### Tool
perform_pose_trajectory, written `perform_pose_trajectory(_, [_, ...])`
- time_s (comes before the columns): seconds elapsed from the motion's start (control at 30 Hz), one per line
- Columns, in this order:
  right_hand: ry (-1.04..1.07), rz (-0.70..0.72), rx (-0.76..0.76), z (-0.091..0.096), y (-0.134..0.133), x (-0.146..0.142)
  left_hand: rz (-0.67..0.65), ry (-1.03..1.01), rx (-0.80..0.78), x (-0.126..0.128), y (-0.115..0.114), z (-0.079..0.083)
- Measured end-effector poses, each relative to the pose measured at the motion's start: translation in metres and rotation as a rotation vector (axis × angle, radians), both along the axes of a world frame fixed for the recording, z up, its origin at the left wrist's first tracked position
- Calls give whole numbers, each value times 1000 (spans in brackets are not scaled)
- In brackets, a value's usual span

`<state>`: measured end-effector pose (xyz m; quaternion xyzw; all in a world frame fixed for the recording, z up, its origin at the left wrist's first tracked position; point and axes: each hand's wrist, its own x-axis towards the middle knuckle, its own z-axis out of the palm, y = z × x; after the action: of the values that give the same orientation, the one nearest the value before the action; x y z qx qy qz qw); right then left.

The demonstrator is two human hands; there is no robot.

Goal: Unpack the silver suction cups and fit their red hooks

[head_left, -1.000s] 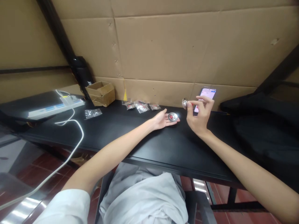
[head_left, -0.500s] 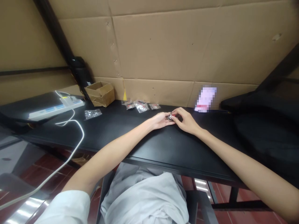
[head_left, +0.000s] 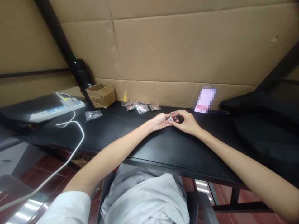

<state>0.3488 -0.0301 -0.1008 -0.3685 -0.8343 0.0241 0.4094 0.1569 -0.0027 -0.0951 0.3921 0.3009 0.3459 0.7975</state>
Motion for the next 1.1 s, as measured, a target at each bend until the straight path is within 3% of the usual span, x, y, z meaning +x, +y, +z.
perform_pose_trajectory(0.2, [28, -19, 2, -1, 0, -3, 5, 0, 15, -1, 2, -2])
perform_pose_trajectory(0.43, [61, 14, 32, 0, -4, -4, 43, 31, 136, 1, -7, 0])
perform_pose_trajectory(0.7, [360, -16, -237, -7, 11, -1, 207, 42, 208, -3, 2, 4])
perform_pose_trajectory(0.87, [308, -117, -260, -9, 10, 1, 265, 103, 282, -4, 6, 0])
perform_pose_trajectory(1.0, [283, -12, -429, -10, 7, -2, 248, 115, 296, -2, 7, -5])
perform_pose_trajectory(1.1, [291, -4, -462, -9, 7, -2, 214, 92, 306, -1, 7, -6])
